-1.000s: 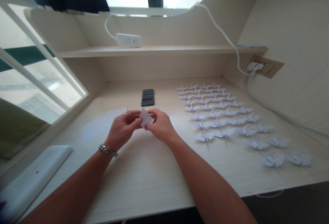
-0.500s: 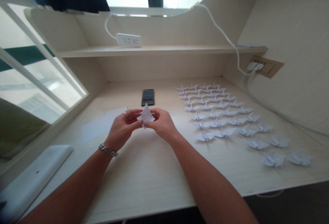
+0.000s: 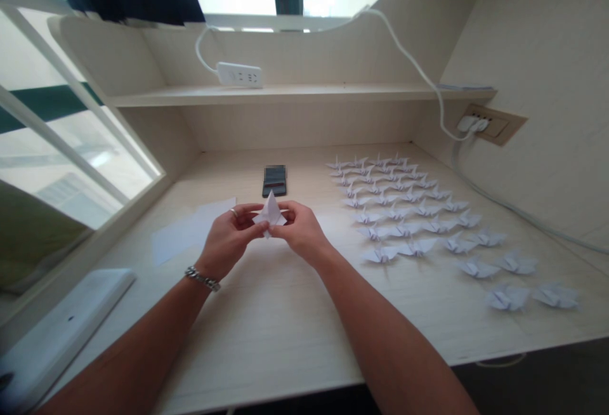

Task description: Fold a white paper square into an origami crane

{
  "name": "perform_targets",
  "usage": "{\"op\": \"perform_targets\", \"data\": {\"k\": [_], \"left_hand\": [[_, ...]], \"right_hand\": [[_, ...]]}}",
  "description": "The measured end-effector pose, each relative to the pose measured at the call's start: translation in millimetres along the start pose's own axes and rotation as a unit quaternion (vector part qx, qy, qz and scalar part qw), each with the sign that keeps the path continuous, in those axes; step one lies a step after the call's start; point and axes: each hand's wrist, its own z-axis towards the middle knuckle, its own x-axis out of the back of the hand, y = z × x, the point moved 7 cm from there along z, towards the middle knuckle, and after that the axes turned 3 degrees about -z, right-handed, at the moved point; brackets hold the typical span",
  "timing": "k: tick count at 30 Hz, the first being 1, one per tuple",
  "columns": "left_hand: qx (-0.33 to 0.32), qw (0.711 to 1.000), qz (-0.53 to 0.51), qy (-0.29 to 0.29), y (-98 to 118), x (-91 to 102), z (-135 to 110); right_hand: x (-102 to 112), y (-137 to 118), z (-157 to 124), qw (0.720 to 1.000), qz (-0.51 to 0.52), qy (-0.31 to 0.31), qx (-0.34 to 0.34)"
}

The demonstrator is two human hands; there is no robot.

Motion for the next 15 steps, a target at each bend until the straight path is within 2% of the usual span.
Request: {"op": "perform_targets", "data": {"k": [7,13,15], "left_hand": [[0.034,0.999,-0.020,-0.007,-4.2,-3.1,-1.3],[0.031,0.999,-0.007,-0.026,0.3,-5.8,-2.2],[0.024,0.999,0.013,-0.024,0.7,-5.5,-2.6]], "right_hand": [[1.5,1.7,0.1,1.000,0.008,0.016,-0.011],[2.1,4.4,-1.4,0.997,0.034,0.041,-0.056],[0.8,3.4,-1.9,0.998,0.025,0.035,-0.050]]}}
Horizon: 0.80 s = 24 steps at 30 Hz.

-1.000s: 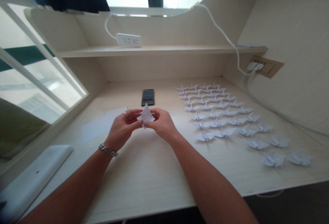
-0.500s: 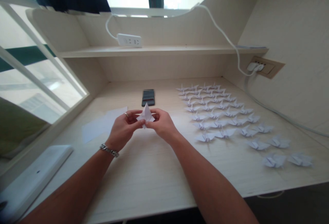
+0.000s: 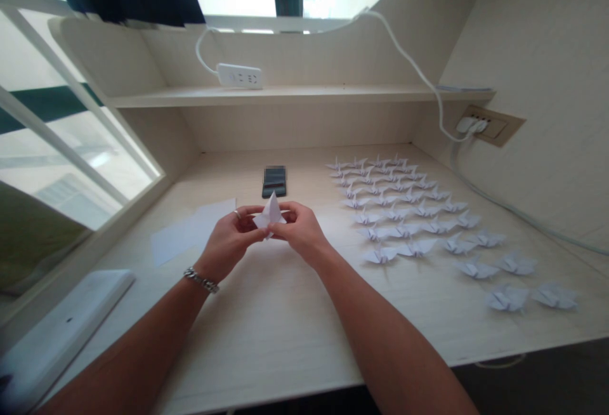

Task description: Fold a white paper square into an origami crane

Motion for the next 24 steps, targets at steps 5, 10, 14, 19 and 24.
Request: {"op": "perform_targets", "data": {"k": [5,10,14,19,24], "left_hand": [[-0.019,0.998,0.046,-0.028,-0.7,-5.4,-1.7],[-0.024,0.998,0.052,-0.031,5.0,-7.5,-3.3],[-0.004,1.000,0.006,-0.019,5.8,-6.6,-3.6],[0.014,0.999,-0.037,0.000,4.7,-4.8,-4.4],[0.014,0.998,-0.058,0.017,4.1,-1.0,-3.7]], "right_hand": [[2.4,0.7,0.9,0.998,-0.047,0.018,0.026],[5.6,2.9,3.3,0.999,-0.029,0.034,0.023],[6.4,3.4,4.6,0.999,-0.008,0.027,0.020],[6.0,0.2,4.1,0.999,-0.010,0.007,0.033],[4.9,-2.3,1.2,0.998,-0.058,-0.011,0.019]]}}
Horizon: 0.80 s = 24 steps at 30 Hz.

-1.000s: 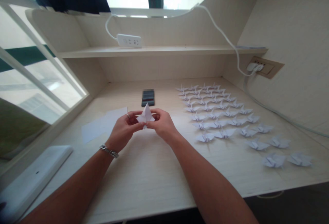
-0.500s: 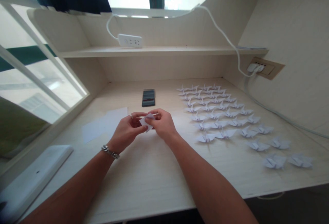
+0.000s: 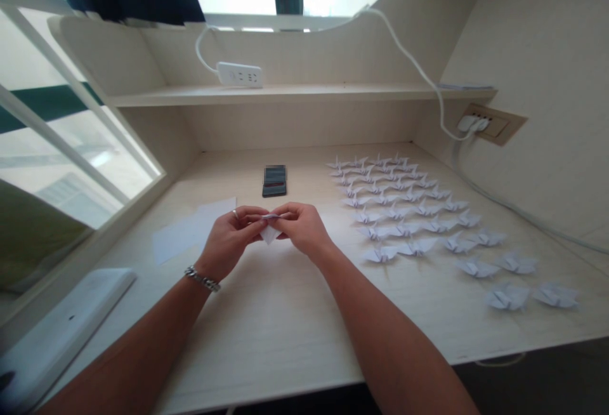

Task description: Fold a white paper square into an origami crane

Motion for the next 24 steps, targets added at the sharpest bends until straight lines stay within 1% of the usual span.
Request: {"op": "perform_targets", "data": {"k": [2,8,13,14,18,24], "left_hand": [[0.003,1.000,-0.011,0.004,-1.8,1.7,1.1],[-0.007,0.999,-0.029,0.018,-2.6,6.6,3.6],[-0.006,0.999,-0.045,0.013,-2.9,6.8,3.9],[-0.001,0.999,-0.045,0.012,-3.7,6.6,3.9],[0.012,0.999,-0.041,0.015,-6.2,5.8,3.9],[0.033,0.997,-0.065,0.020,-8.9,5.2,3.8]], "right_hand": [[-0.8,-0.6,-0.5,1.000,-0.009,-0.006,-0.003],[-1.3,-3.2,-0.8,0.999,0.017,-0.025,0.013],[-4.1,-7.0,-3.5,0.996,0.049,-0.076,-0.007],[-3.8,-7.4,-3.7,0.996,0.055,-0.073,-0.013],[-0.7,-5.5,-2.6,0.998,0.051,-0.028,-0.031],[-3.1,2.4,-0.4,0.995,0.077,-0.022,-0.062]]}}
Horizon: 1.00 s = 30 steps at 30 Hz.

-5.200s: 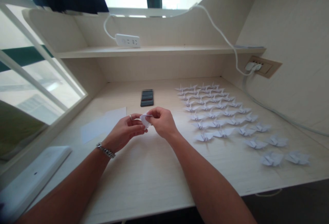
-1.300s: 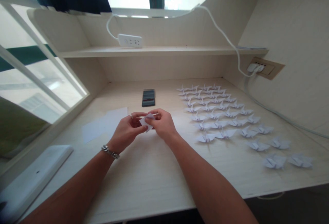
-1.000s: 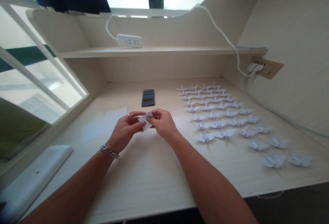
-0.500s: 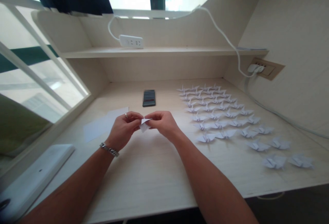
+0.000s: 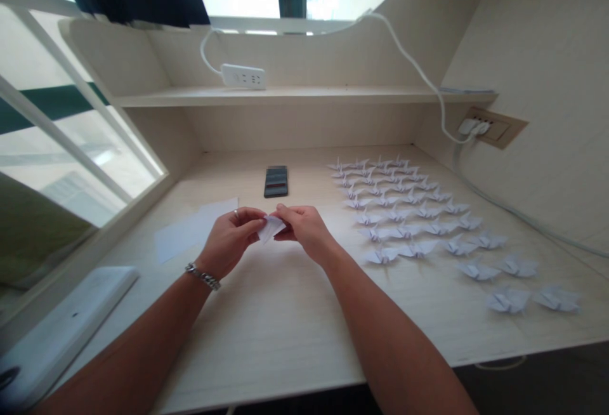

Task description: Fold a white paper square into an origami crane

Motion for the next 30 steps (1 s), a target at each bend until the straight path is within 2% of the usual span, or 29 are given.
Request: {"op": "perform_targets", "data": {"k": [14,24,30], "left_hand": [[0.002,1.000,0.011,-0.010,0.5,-1.6,-0.4],[0.009,1.000,-0.016,0.002,-1.3,0.3,-0.7],[-0.040,0.999,0.009,-0.004,3.4,3.0,1.3]], "right_hand": [[1.1,1.2,-1.0,1.000,-0.014,0.003,-0.007],[4.4,-3.6,1.1,0.995,-0.070,0.034,0.068],[4.7,-5.3,1.2,0.989,-0.103,0.037,0.098]]}}
